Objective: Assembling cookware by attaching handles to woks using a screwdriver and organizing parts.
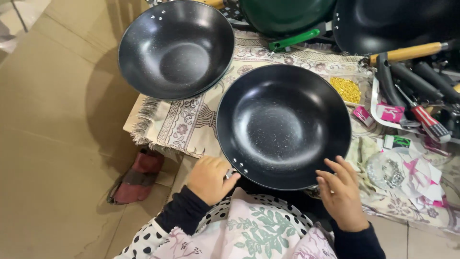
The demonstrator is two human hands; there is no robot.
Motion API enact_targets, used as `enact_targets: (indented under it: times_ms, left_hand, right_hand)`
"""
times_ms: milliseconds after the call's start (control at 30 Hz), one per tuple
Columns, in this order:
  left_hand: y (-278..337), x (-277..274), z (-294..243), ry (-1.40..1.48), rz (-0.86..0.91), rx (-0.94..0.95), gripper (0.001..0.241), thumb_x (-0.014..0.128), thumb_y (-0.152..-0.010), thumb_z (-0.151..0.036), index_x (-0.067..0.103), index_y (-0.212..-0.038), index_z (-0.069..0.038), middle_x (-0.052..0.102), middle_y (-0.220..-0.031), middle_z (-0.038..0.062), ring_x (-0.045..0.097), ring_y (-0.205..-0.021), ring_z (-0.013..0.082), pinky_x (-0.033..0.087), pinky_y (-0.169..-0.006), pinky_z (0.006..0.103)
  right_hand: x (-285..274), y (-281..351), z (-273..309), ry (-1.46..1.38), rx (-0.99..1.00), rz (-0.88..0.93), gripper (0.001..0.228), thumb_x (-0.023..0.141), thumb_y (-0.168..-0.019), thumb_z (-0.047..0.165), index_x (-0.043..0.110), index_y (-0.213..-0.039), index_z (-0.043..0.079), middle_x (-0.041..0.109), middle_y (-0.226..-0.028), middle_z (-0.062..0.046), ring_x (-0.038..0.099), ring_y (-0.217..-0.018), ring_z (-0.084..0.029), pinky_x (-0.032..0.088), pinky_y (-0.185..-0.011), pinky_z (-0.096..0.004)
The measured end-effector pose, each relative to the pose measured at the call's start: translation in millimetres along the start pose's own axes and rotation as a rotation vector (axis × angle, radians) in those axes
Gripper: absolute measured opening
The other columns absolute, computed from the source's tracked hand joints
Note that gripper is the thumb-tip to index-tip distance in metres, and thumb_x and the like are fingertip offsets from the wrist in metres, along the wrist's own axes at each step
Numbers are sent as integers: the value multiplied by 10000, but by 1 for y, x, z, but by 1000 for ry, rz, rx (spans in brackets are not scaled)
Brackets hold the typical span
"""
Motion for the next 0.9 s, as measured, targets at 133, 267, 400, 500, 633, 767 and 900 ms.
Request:
enact_targets:
  times_ms: [133, 267, 400, 500, 633, 767, 900]
  left_hand:
    - [3, 8, -31, 167, 12, 95, 469, 489, -1019, -429, 622, -732, -82, 656, -719, 75, 593, -663, 254, 444, -648, 413]
    - [7, 23, -58, 238, 141, 221, 345, 534, -1012, -398, 715, -934, -115, 680, -810, 49, 607, -713, 242, 455, -737, 430]
    - [11, 22, -81, 250, 83, 422, 236, 634, -991, -329, 704, -1051, -111, 670, -909, 44, 602, -731, 243, 443, -671, 384]
    - [14, 29, -88, 298, 124, 458, 254, 611, -1008, -307, 692, -1111, -89, 675, -998, 59, 624, -806, 267, 477, -702, 400]
    - [8, 22, -90, 379, 112, 479, 222, 626, -1007, -227, 699, -1119, -50, 674, -1033, 103, 635, -810, 286, 520, -718, 407]
    - [-12, 2, -58, 382, 19, 496, 234, 577, -1022, -186, 689, -1147, -23, 707, -1073, 143, 668, -928, 289, 559, -823, 411]
    - [-55, -26, 4, 119, -101, 239, 154, 692, -920, -182, 694, -973, -37, 695, -895, 112, 614, -860, 251, 499, -823, 397]
  right_hand:
    - [3, 1, 1, -46, 33, 9, 159, 603, -1003, 120, 739, -1065, 63, 646, -1324, -151, 494, -1428, -403, 410, -1202, -496]
    - [-3, -3, -3, -23, 46, -40, 169, 588, -1016, 108, 733, -1081, 50, 618, -1377, -184, 478, -1432, -423, 406, -1206, -515]
    - [-1, 1, -17, -54, 71, -60, 213, 563, -1038, 114, 714, -1169, 39, 577, -1453, -218, 495, -1425, -428, 391, -1221, -522]
    - [4, 6, -23, -101, 111, -29, 254, 552, -1032, 113, 695, -1225, 30, 532, -1513, -231, 518, -1398, -395, 403, -1185, -504]
    - [0, 7, -9, -158, 123, -32, 273, 551, -1026, 99, 679, -1253, 19, 505, -1518, -274, 510, -1405, -392, 411, -1186, -486]
    - [-12, 4, 34, -144, 90, 58, 261, 713, -922, 215, 719, -1134, 63, 636, -1247, -157, 599, -1084, -320, 457, -969, -450]
    - [4, 5, 95, -92, -123, 335, 517, 615, -942, 600, 699, -1080, 109, 643, -951, -77, 587, -839, -235, 468, -740, -393]
Point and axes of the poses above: each hand's wrist, its own y-axis away from the middle knuckle, its own x-axis out of the palm, z = x × y, the point moved 7 cm from there along -y, towards the middle knuckle
